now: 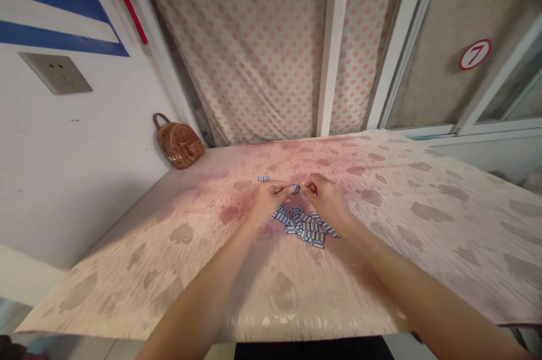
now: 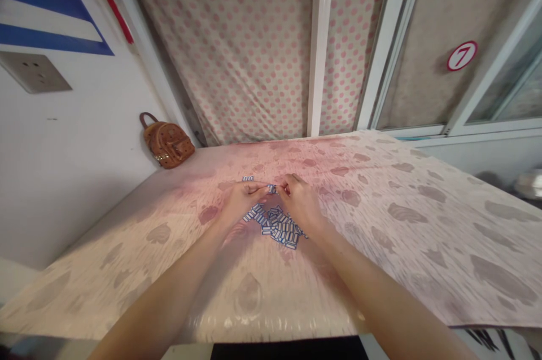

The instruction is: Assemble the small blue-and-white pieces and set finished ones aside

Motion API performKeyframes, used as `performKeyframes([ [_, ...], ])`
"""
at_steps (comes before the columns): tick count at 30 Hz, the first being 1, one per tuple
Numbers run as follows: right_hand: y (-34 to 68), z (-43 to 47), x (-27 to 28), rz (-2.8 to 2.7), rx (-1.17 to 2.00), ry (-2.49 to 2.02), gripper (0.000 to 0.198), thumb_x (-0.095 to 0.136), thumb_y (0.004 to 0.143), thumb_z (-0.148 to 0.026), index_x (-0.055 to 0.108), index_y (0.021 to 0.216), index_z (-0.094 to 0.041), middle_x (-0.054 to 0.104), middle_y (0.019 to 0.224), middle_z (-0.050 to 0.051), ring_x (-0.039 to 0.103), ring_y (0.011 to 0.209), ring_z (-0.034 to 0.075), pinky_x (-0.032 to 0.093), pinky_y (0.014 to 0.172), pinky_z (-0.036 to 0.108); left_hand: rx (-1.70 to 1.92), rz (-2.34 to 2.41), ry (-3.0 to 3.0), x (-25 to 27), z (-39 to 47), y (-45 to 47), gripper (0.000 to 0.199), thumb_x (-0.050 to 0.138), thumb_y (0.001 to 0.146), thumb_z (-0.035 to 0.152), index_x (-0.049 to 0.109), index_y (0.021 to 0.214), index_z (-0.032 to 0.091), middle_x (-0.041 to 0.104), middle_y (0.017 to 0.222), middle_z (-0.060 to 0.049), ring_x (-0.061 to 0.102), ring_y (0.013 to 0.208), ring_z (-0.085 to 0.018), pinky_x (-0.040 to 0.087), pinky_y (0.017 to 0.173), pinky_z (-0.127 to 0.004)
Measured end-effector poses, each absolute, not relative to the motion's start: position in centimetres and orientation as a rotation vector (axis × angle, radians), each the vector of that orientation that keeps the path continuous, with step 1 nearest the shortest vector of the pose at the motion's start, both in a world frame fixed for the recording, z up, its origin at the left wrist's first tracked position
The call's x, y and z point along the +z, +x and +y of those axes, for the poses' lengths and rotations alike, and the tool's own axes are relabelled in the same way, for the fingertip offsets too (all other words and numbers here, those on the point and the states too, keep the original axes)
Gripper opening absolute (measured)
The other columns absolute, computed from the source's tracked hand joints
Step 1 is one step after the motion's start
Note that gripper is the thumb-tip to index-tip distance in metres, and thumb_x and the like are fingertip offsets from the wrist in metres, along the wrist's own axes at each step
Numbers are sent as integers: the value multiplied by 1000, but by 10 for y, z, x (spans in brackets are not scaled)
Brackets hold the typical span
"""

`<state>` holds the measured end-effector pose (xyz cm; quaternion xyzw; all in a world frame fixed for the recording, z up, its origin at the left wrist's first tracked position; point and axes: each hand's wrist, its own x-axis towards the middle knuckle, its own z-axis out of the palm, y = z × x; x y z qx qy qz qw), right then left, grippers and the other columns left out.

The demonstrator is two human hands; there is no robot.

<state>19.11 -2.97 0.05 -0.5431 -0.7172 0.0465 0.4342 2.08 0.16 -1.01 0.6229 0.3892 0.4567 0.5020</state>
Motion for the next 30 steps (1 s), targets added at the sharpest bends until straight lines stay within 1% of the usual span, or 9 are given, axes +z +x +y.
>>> performKeyframes([
  [5,190,-30,1,-1798,107,-1344,13,56,85,-23,52,73,-20,57,71,1,51,63,15,32,58,26,1084,920,1524,-11,2,21,39,75,71,47,77,91,14,76,83,-8,71,74,-19,55,67,-27],
  [10,190,-29,-1,-1805,114,-1310,15,55,86,-24,52,72,-20,59,73,2,51,64,15,32,57,27,1088,902,1523,-14,3,22,38,75,71,46,77,91,13,76,83,-8,70,72,-18,55,67,-27],
  [13,191,-28,-3,-1719,212,-1304,8,57,85,-27,56,81,-20,58,69,0,52,60,15,34,57,26,1103,927,1490,-11,2,23,34,74,73,43,77,89,13,76,82,-8,70,72,-17,55,67,-26],
  [16,191,-26,-3,-1655,367,-1273,14,56,86,-33,59,91,-20,60,68,-1,53,59,15,37,58,26,1159,936,1461,-6,0,23,30,72,76,40,76,89,13,76,84,-9,70,73,-17,54,67,-26],
  [18,191,-25,-4,-1655,504,-1213,17,52,87,-36,60,88,-20,60,68,-1,54,59,15,39,58,26,1208,932,1467,-3,-1,23,28,71,76,38,76,89,13,76,84,-8,69,72,-17,54,66,-26],
  [21,189,-25,-5,-1639,666,-1105,20,48,89,-35,57,79,-20,57,65,-2,54,57,13,42,58,26,1280,957,1507,0,-5,23,25,71,76,36,76,88,14,75,82,-7,67,69,-16,53,64,-25],
  [24,188,-26,-5,-1601,694,-1061,20,48,89,-33,55,76,-20,56,65,-2,54,58,13,42,60,26,1317,987,1523,3,-8,24,25,71,76,36,77,88,15,74,81,-6,64,65,-14,52,62,-24],
  [28,187,-26,-4,-1560,706,-1044,19,49,89,-32,54,74,-20,55,64,-2,53,58,13,41,59,26,1292,917,1432,5,-9,23,34,69,77,45,76,90,14,72,78,-5,63,68,-14,54,67,-26],
  [30,188,-26,-3,-1553,719,-1032,20,49,88,-31,54,72,-20,55,63,-3,52,57,12,41,58,26,1291,851,1380,5,-8,23,38,70,76,48,75,88,12,71,76,-4,63,69,-14,54,68,-27],
])
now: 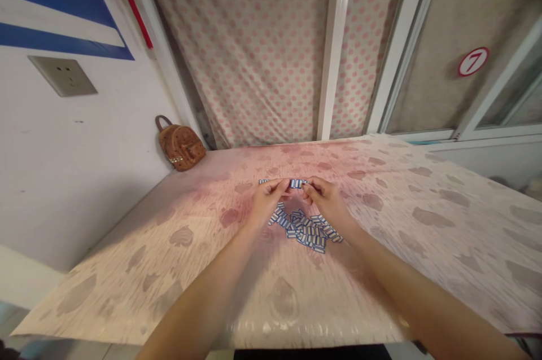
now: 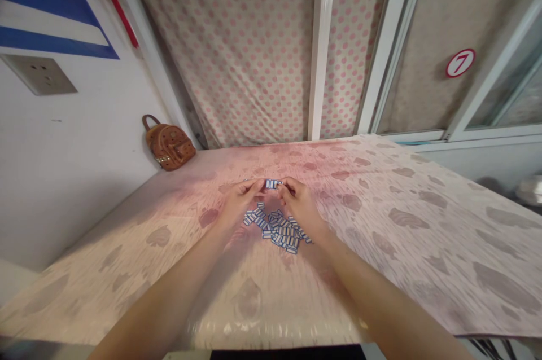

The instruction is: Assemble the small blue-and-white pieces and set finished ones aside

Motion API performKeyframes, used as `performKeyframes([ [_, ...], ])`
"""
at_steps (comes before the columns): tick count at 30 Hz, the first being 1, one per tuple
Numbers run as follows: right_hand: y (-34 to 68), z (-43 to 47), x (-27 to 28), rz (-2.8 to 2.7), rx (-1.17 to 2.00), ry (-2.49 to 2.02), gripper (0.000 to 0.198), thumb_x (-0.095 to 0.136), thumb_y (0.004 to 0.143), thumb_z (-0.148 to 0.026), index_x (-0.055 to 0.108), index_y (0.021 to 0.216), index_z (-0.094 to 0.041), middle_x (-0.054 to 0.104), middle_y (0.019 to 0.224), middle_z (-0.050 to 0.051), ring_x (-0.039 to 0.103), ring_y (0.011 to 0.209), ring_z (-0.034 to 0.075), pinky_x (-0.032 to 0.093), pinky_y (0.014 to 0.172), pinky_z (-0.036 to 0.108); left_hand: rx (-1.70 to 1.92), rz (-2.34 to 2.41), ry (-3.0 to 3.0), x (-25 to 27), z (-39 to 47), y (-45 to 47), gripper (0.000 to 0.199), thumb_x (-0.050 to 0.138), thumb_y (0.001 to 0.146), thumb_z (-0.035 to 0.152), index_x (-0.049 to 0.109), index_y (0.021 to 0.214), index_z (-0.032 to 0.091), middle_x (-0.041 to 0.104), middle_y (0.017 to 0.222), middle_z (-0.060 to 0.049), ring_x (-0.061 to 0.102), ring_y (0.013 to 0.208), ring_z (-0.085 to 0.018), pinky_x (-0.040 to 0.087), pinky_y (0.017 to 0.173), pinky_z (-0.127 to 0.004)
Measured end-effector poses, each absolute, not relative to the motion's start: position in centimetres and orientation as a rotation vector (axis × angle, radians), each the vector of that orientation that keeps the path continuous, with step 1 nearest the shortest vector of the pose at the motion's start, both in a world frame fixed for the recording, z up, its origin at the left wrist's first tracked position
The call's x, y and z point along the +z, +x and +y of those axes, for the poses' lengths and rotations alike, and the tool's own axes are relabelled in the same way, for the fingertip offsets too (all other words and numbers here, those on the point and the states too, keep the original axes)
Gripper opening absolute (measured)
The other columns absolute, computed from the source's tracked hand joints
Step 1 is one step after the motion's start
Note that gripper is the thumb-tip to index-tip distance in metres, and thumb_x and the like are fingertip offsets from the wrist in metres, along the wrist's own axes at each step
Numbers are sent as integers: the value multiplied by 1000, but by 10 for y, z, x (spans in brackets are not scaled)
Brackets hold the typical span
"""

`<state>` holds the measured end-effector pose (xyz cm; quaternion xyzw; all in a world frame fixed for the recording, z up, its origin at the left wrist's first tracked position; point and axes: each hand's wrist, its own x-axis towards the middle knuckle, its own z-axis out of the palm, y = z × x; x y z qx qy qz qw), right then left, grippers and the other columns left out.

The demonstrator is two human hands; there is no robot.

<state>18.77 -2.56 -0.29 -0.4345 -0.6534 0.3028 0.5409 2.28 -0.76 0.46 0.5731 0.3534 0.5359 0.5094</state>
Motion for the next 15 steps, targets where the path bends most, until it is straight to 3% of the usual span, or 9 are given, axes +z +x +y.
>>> performKeyframes([
  [9,187,-25,-4,-1563,759,-1030,21,50,88,-32,56,72,-20,57,62,-2,54,58,13,42,60,26,1289,814,1335,-3,-2,23,36,74,72,47,75,86,13,69,72,-3,60,64,-12,53,67,-26],
  [15,185,-24,-7,-1510,812,-1021,20,52,87,-34,56,73,-20,60,64,-1,57,58,13,45,59,26,1274,851,1334,-2,-5,23,36,70,76,48,75,91,15,73,81,-4,65,72,-15,55,73,-29],
])
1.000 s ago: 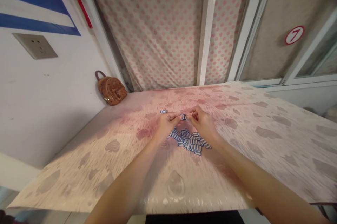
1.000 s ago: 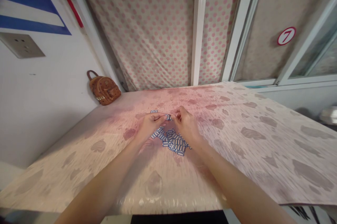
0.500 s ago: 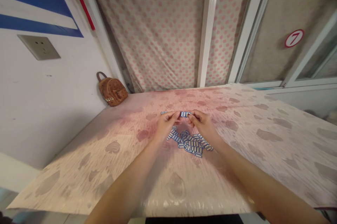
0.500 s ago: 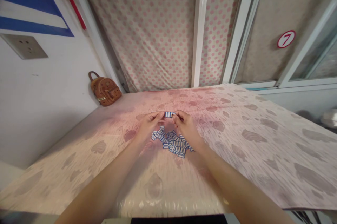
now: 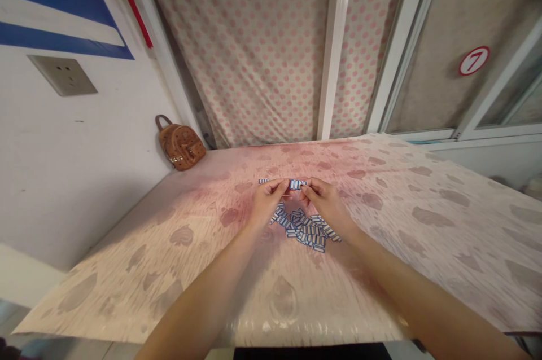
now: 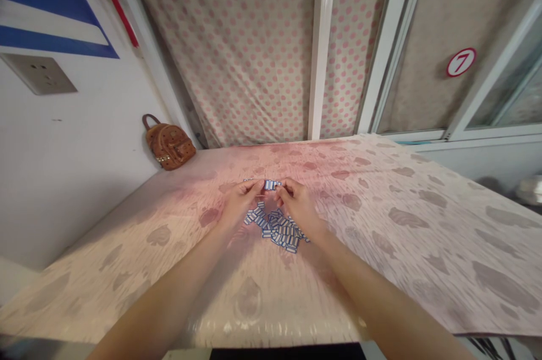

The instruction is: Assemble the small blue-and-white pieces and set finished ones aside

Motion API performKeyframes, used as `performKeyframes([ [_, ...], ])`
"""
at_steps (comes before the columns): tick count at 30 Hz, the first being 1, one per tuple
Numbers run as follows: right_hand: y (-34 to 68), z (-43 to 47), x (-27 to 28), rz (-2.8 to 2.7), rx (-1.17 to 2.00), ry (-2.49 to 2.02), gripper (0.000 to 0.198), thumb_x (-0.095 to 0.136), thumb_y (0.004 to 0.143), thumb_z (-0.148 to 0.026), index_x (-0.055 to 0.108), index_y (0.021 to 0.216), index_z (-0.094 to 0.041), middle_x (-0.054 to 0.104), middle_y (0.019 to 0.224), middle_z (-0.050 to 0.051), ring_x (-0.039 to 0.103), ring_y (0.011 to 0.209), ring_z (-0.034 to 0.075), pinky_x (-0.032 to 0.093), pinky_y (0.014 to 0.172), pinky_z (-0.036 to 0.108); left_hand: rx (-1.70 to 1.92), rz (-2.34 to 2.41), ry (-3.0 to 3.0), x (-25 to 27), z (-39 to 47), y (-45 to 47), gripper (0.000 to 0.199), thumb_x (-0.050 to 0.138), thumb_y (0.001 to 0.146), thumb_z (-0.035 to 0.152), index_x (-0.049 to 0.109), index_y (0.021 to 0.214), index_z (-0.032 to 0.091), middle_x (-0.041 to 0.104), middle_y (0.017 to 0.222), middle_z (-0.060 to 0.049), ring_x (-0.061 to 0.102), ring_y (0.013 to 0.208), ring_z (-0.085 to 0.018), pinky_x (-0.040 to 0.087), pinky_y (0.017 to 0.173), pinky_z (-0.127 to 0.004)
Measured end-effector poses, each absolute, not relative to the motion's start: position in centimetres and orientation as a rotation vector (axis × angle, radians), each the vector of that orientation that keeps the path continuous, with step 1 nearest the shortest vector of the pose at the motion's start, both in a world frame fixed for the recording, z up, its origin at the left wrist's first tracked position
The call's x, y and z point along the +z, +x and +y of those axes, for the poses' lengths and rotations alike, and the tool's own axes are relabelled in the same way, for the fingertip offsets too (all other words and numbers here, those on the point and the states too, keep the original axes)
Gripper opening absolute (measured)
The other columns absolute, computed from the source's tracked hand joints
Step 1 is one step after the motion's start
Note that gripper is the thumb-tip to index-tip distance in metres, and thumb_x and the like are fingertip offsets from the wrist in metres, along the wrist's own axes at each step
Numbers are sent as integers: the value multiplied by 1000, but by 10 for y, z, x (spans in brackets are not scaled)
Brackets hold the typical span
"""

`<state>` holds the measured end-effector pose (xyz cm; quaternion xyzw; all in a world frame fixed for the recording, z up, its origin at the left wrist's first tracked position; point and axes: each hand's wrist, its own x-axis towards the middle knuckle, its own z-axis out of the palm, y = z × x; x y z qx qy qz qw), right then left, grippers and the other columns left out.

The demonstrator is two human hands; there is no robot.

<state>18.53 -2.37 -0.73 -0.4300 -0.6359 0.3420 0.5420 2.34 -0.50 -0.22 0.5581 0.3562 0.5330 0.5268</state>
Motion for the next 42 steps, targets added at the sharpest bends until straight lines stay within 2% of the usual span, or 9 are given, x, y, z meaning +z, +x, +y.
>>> performKeyframes([
  [4,185,-23,-6,-1460,863,-995,22,54,86,-37,56,73,-20,61,65,-1,57,56,12,46,58,26,1281,874,1420,-2,-7,26,34,70,77,44,75,93,14,75,85,-7,68,76,-17,55,75,-30],
  [10,185,-25,-4,-1420,952,-958,20,57,83,-38,55,75,-20,62,65,0,57,55,12,47,57,26,1300,944,1492,-4,-6,28,28,67,79,39,74,87,12,75,84,-9,67,72,-17,54,71,-29],
  [13,186,-24,-2,-1421,968,-962,22,58,82,-40,55,73,-20,62,64,-1,56,53,11,46,56,26,1297,894,1570,-2,-4,24,29,69,79,35,73,98,14,74,91,-9,66,78,-17,52,75,-28],
  [16,189,-24,1,-1414,992,-983,26,59,81,-42,54,69,-19,59,61,-2,52,50,10,43,53,24,1287,813,1690,2,-4,19,40,72,76,28,68,115,17,72,98,-8,66,87,-16,51,79,-27],
  [18,191,-25,3,-1419,1037,-987,27,60,81,-43,54,68,-19,59,60,-2,51,49,10,41,50,23,1268,806,1757,5,-5,17,43,71,77,27,66,119,18,71,97,-8,65,87,-16,52,79,-26],
  [25,190,-28,4,-1399,1139,-962,26,62,80,-41,55,70,-19,59,61,-2,49,48,9,36,46,22,1266,884,1846,12,-11,15,32,67,80,24,70,112,18,72,94,-7,65,85,-17,52,79,-27],
  [31,189,-29,3,-1394,1231,-929,28,63,81,-45,54,77,-19,64,67,-1,53,50,9,37,45,21,1243,906,1757,11,-9,14,33,69,79,29,72,111,19,73,90,-6,66,80,-17,53,73,-26],
  [38,185,-31,6,-1512,1076,-926,21,58,82,-40,52,83,-19,64,63,-1,55,48,11,40,46,23,1257,774,1598,3,-5,21,34,69,79,33,69,107,13,74,86,-8,68,75,-16,54,74,-28],
  [42,181,-35,8,-1516,972,-945,22,57,83,-41,52,84,-20,62,61,-3,56,48,11,45,49,24,1270,754,1536,-1,-6,25,26,70,78,36,69,90,12,73,84,-7,69,73,-16,55,73,-27],
])
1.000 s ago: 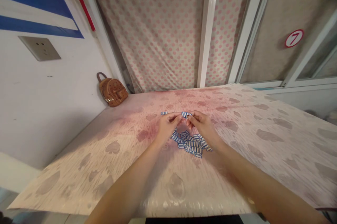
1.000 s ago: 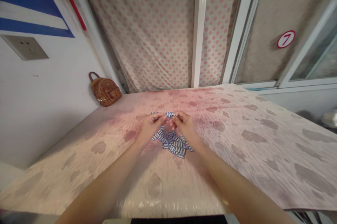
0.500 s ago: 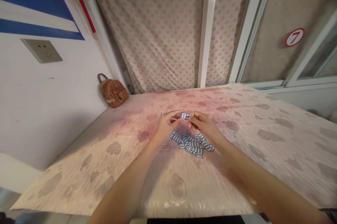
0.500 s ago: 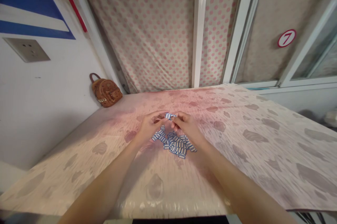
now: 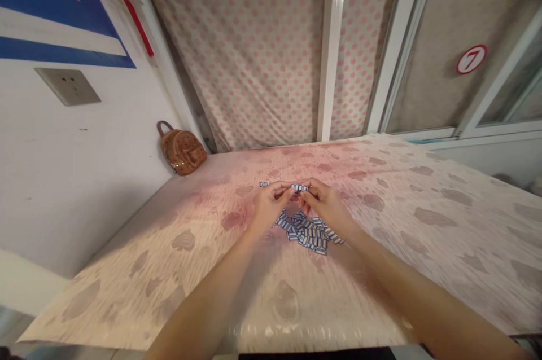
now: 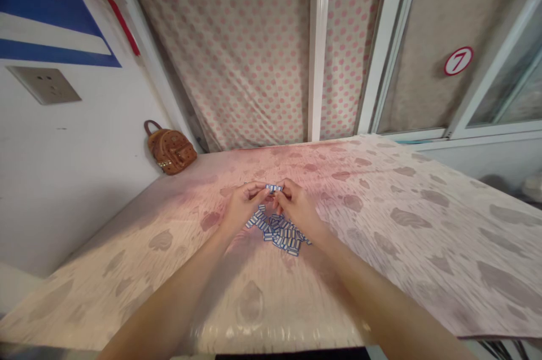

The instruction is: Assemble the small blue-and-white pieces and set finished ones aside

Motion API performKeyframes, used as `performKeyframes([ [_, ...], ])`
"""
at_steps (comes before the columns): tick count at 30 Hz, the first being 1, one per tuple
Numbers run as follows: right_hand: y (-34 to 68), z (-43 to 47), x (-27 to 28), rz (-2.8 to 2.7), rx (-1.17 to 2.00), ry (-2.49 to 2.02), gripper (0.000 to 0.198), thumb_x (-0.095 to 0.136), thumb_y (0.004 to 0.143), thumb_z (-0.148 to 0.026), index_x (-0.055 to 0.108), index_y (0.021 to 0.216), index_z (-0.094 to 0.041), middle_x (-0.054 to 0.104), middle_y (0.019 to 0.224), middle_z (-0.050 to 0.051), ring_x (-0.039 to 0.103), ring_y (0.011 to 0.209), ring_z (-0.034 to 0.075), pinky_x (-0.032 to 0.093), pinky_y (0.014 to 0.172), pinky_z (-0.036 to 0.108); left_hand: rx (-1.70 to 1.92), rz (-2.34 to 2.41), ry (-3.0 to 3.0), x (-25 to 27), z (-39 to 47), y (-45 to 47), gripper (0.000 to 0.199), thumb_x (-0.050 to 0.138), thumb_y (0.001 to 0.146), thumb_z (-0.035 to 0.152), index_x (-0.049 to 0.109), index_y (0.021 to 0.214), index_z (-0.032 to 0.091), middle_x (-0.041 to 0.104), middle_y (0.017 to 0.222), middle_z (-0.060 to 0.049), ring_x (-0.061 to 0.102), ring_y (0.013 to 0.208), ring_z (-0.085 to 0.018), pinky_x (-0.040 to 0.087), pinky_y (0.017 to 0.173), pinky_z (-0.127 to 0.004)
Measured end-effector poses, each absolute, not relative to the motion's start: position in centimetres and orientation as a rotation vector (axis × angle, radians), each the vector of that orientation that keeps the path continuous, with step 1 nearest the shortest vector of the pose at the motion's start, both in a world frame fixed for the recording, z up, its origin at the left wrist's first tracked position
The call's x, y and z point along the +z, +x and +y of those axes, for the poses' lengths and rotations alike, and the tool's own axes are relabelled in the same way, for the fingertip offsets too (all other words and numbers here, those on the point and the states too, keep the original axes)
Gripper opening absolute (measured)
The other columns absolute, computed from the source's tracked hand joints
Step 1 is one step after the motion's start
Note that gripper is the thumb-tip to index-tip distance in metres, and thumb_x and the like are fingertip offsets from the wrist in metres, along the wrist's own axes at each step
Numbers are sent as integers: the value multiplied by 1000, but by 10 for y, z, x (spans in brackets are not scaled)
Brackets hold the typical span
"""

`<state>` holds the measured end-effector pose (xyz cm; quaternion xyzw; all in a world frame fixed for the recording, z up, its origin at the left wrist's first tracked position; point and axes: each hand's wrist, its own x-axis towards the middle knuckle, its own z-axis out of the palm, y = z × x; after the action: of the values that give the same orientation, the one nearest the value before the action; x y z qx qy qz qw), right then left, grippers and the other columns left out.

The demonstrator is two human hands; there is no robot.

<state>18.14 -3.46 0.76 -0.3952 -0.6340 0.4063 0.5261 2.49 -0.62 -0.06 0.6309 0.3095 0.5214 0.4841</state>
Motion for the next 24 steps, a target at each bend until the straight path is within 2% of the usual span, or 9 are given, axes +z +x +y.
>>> performKeyframes([
  [6,180,-37,9,-1226,1290,-918,39,62,79,-57,54,83,-19,66,67,1,59,53,12,48,56,25,1322,818,1631,-2,-8,26,20,68,81,34,70,87,15,72,79,-5,68,75,-16,54,70,-25],
  [11,182,-36,7,-1132,1389,-885,40,68,75,-56,56,80,-18,66,66,2,59,55,11,46,58,23,1305,824,1642,0,-13,28,19,67,83,33,70,88,15,72,80,-4,68,75,-15,55,73,-25],
  [18,183,-35,9,-1146,1360,-887,39,66,76,-56,56,83,-18,64,65,1,58,53,11,45,55,23,1288,796,1535,-2,-10,29,24,71,78,36,70,85,14,74,79,-5,69,72,-15,55,72,-26],
  [24,186,-30,6,-1376,1061,-932,32,63,80,-50,52,74,-20,60,61,-2,56,51,11,45,52,24,1250,803,1405,-7,-4,29,32,74,74,41,71,87,12,75,79,-7,71,73,-18,56,73,-28],
])
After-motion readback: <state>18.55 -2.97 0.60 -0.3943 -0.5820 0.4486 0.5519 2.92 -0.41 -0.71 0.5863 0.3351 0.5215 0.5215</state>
